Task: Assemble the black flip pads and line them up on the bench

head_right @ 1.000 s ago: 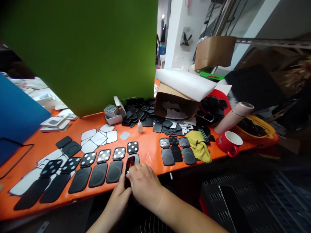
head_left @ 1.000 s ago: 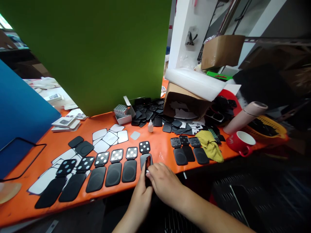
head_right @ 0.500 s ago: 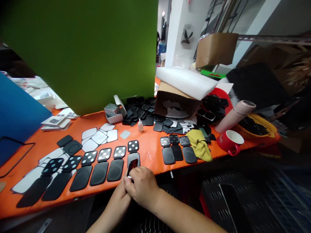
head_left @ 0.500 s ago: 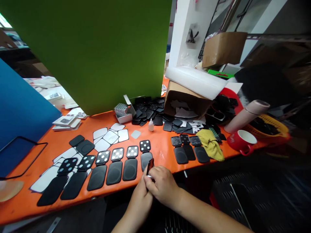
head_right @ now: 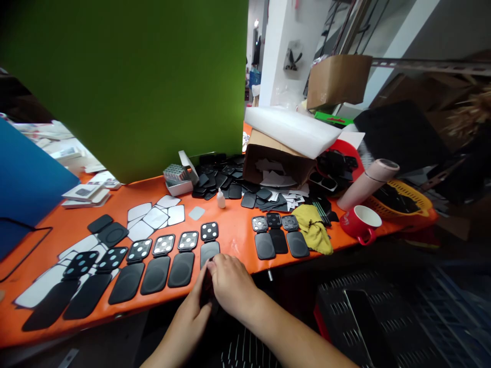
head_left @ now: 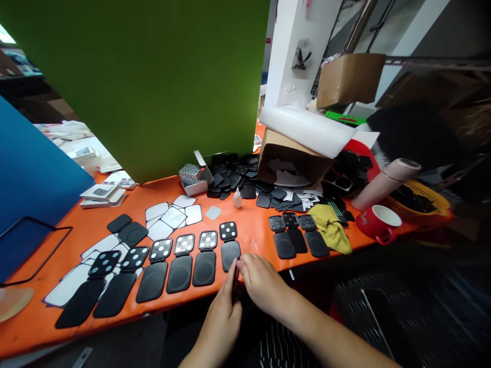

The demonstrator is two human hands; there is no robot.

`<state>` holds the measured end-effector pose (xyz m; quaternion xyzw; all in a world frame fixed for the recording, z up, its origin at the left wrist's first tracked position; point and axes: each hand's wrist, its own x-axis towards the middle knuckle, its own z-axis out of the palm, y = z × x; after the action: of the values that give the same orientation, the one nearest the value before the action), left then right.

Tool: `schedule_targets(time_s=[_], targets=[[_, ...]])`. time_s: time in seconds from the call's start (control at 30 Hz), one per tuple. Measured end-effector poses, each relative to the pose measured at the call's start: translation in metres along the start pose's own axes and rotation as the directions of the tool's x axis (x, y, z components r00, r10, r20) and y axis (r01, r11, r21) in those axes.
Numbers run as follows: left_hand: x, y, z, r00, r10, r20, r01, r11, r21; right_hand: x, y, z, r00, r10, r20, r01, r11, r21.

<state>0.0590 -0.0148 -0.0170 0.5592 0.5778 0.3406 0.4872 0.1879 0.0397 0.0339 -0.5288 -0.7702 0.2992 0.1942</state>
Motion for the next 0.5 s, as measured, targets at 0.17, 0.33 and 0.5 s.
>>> schedule_targets(time_s=[0.17,0.33,0.5], targets=[[-0.006,-0.010,0.001,0.999,0.046,0.003,-0.046,0.988,0.146,-0.003,0.002,0.001,0.997,0.014,0.076,-0.012,1.000,-0.025],[-0.010,-0.009,0.000,1.000,0.017,-0.006,-0.016,0.989,0.146,-0.003,0.002,0.010,1.000,0.008,0.012,-0.009,0.999,0.034],[-0.011,-0.003,0.002,0.995,-0.102,-0.019,0.101,0.993,-0.056,-0.001,0.004,0.024,0.996,0.040,-0.085,-0.018,0.970,0.243]])
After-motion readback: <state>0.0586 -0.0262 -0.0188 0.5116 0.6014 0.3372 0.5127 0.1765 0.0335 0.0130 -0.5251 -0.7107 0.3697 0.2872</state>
